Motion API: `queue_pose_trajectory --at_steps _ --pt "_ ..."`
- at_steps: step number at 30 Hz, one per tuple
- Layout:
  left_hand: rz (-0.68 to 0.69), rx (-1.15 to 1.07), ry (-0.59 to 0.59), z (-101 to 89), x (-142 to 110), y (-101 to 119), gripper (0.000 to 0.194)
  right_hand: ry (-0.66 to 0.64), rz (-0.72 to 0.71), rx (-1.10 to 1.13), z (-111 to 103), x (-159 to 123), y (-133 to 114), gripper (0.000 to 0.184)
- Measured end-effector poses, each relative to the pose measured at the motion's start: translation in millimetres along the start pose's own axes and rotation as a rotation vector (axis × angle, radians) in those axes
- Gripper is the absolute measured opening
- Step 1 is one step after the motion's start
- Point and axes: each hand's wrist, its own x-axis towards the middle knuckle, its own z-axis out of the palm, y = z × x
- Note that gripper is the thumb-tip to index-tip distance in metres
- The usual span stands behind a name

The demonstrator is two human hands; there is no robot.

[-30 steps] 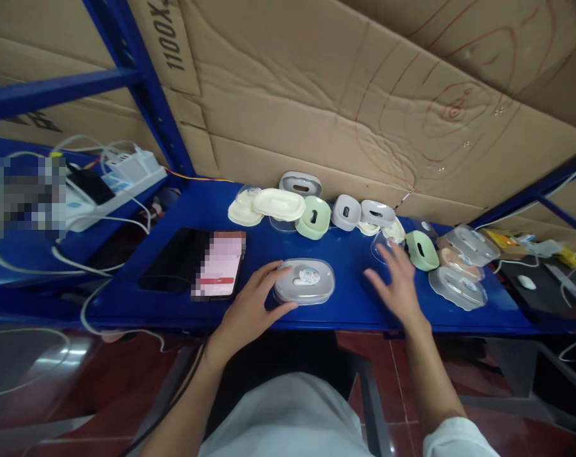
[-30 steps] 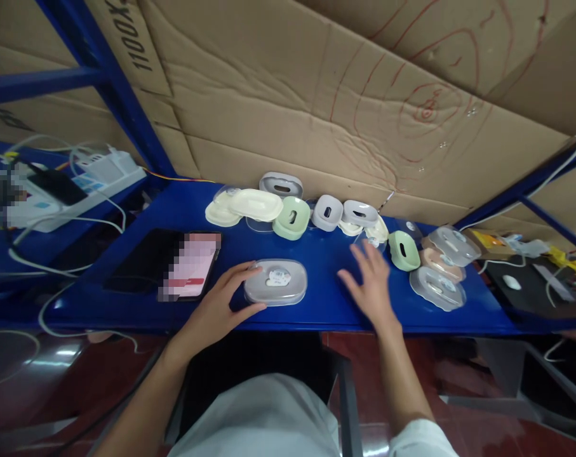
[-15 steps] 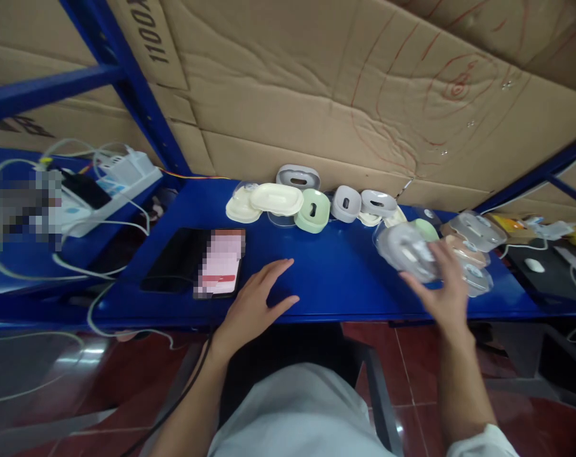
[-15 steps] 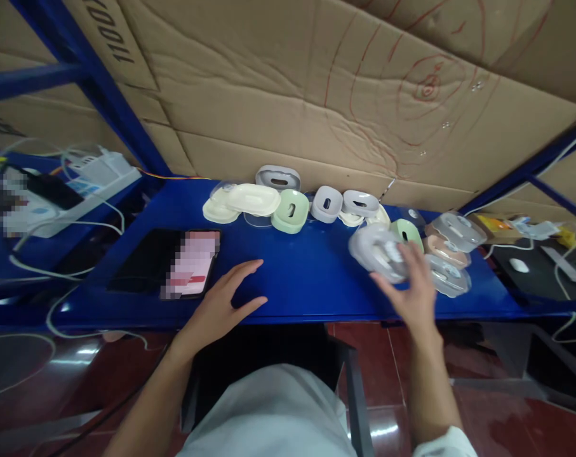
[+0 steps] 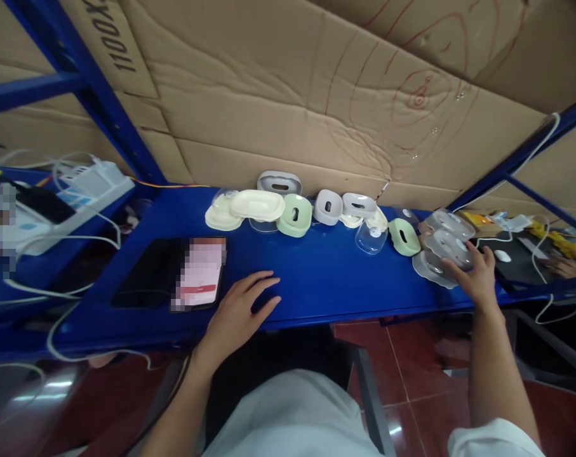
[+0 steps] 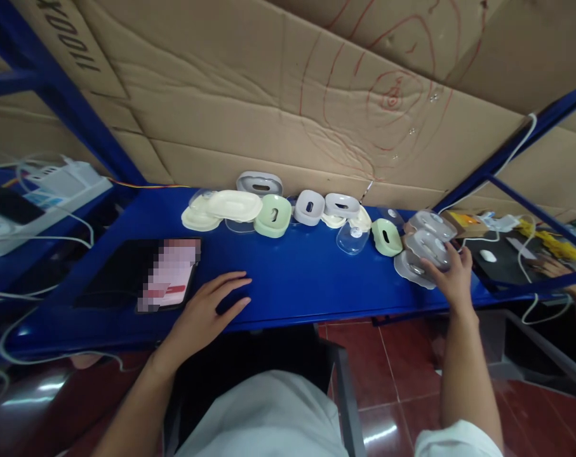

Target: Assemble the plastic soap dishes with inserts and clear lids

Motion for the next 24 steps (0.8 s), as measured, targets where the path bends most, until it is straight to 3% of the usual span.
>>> queue_pose_trajectory --at_steps 3,5,8,9,11,13,17,20,24 --pt "-0.005 0.015 0.002 -0.1 0 1 0.036 -0.024 0.068 -0.059 1 5 -1 0.109" --pt "-0.01 0.02 0.004 1.0 -1 0 0.036 0.045 0.056 -0.133 2 -1 -13 0.104" --pt "-0.008 0.021 0.011 3.1 -1 -1 0.035 0.242 -0.142 -0.157 6 -23 -51 0.076" --pt "-0.006 0.023 0.011 3.6 -1 -1 0.035 0.245 -0.25 -0.115 10 -31 -67 0.067" --pt "0.0 0.032 0.009 4.0 -1 -2 0.035 0.108 -0.468 -0.002 22 -46 -102 0.056" --pt "0.009 0.04 0.009 3.7 -1 -1 0.035 -0.083 -0.603 0.064 39 -57 -135 0.056" --pt "0.01 0.045 0.018 2.8 0 0 0.033 -0.239 -0.589 0.034 70 -75 -185 0.064" --pt "0.0 0.048 0.009 3.1 1 0 0.033 -0.314 -0.62 0.127 74 -87 -200 0.057" --pt "0.023 0.083 0.021 4.5 4 4 0.033 -0.298 -0.677 0.246 65 -82 -192 0.053"
